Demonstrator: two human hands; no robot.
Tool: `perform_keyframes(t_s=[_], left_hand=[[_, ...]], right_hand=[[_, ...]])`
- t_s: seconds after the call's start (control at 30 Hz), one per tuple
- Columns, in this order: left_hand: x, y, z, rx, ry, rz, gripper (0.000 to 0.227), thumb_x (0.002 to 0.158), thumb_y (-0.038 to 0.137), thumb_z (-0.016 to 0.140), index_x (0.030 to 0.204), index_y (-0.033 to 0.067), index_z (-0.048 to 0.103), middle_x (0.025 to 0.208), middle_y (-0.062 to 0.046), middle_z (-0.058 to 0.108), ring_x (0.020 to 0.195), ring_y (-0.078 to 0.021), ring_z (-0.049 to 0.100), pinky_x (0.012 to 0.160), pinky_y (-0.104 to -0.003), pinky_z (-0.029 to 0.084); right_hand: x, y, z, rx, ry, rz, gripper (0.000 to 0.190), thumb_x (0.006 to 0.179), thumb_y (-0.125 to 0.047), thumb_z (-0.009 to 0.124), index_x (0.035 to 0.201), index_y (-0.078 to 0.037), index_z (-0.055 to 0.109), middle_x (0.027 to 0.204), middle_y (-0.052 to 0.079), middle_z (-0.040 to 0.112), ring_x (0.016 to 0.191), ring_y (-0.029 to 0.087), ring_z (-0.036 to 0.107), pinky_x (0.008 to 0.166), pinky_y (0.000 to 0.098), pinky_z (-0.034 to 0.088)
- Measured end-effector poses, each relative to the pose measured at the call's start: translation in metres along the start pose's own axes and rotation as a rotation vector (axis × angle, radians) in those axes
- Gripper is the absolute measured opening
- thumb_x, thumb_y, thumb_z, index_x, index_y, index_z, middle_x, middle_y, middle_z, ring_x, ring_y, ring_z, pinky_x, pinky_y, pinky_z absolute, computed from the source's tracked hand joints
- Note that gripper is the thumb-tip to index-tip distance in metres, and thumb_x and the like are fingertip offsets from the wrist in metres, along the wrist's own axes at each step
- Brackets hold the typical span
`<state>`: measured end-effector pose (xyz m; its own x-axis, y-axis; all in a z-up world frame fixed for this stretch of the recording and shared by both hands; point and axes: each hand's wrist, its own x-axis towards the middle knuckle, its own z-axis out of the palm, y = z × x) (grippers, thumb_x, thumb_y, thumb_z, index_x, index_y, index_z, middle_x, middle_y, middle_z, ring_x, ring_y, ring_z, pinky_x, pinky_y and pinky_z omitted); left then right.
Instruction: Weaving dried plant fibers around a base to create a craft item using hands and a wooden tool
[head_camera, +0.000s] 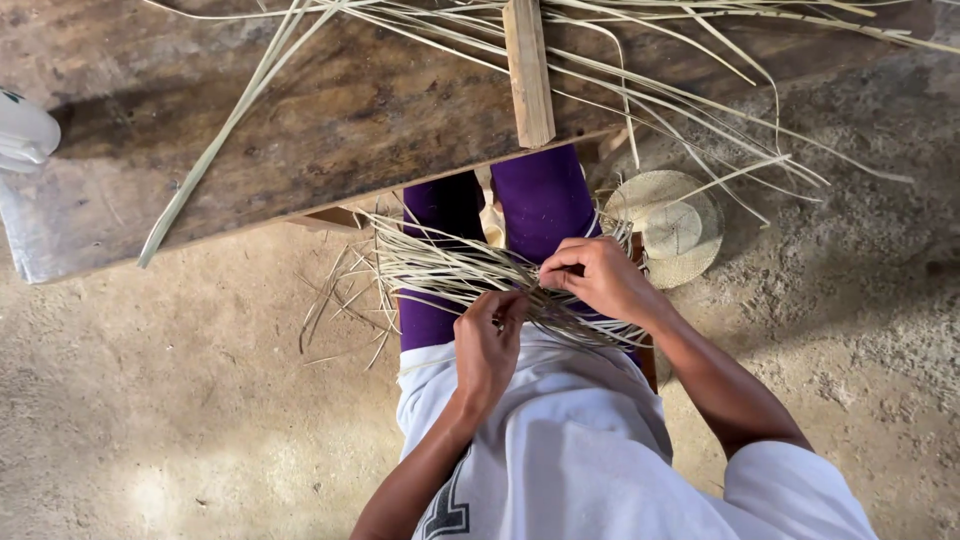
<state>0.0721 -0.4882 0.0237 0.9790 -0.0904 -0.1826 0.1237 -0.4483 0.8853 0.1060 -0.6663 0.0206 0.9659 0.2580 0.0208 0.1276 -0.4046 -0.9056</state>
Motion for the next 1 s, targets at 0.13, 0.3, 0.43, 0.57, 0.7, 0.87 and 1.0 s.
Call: perform_keyframes(t_s=[0.13,0.3,0.43,0.57,0.7,0.87,1.0], left_hand=[[-0.003,-0.014,0.001,-0.036,0.009,-0.059,0.012,0.084,0.021,0.065,0.087,0.0094,0.062,0.069,-0.007,0.062,0.063,-0.0217,0.062,0.058,-0.032,0.05],[-0.001,-0.014,0.004,-0.146,-0.011,-0.088,0.011,0.085,0.014,0.061,0.087,0.0029,0.063,0.073,-0.011,0.06,0.057,-0.0187,0.057,0.048,-0.025,0.047],[-0.003,-0.017,0.006,-0.157,-0.015,-0.087,0.019,0.088,0.02,0.06,0.086,0.0018,0.064,0.074,-0.008,0.054,0.059,-0.0157,0.055,0.046,-0.025,0.047],[-0.003,-0.032,0.01,-0.08,0.042,-0.03,0.015,0.083,0.02,0.065,0.078,0.0059,0.067,0.075,-0.007,0.055,0.059,-0.018,0.055,0.048,-0.027,0.046],[0.002,-0.048,0.011,0.011,0.04,-0.049,0.016,0.081,0.028,0.064,0.075,0.0137,0.068,0.08,-0.005,0.058,0.074,-0.0301,0.059,0.06,-0.038,0.05],[0.001,-0.042,0.003,0.165,0.071,-0.176,0.014,0.075,0.033,0.07,0.078,0.0191,0.07,0.101,-0.002,0.043,0.097,-0.034,0.048,0.076,-0.047,0.042],[0.002,-0.038,-0.001,0.175,0.03,-0.103,0.007,0.079,0.029,0.066,0.079,0.0225,0.07,0.086,0.0,0.05,0.087,-0.0302,0.057,0.073,-0.041,0.045]], right_hand=[[0.004,0.009,0.002,-0.031,-0.129,0.086,0.007,0.082,-0.017,0.069,0.079,-0.011,0.072,0.071,0.003,0.065,0.062,0.017,0.06,0.057,0.0289,0.047],[0.007,0.01,0.004,-0.102,-0.193,0.19,0.006,0.078,-0.017,0.069,0.079,-0.012,0.073,0.068,0.0,0.061,0.062,0.012,0.055,0.055,0.0234,0.045],[0.008,0.008,0.005,-0.128,-0.2,0.177,0.007,0.08,-0.014,0.067,0.082,-0.011,0.073,0.068,0.0,0.059,0.061,0.012,0.053,0.054,0.0246,0.044],[0.008,0.008,0.009,-0.116,-0.179,0.195,0.007,0.078,-0.016,0.068,0.08,-0.012,0.073,0.069,0.001,0.061,0.062,0.012,0.056,0.054,0.0218,0.046],[0.002,0.005,0.007,-0.319,0.011,0.077,0.013,0.076,-0.021,0.072,0.086,-0.013,0.072,0.092,0.005,0.064,0.074,0.023,0.065,0.06,0.0288,0.055],[-0.025,-0.013,0.024,-0.523,0.226,-0.104,0.008,0.081,-0.021,0.07,0.089,-0.019,0.07,0.095,-0.004,0.055,0.07,0.017,0.065,0.061,0.0266,0.053],[-0.032,-0.013,0.046,-0.614,0.113,-0.161,0.004,0.08,-0.021,0.068,0.082,-0.025,0.067,0.077,-0.01,0.059,0.069,0.013,0.064,0.058,0.0259,0.053]])
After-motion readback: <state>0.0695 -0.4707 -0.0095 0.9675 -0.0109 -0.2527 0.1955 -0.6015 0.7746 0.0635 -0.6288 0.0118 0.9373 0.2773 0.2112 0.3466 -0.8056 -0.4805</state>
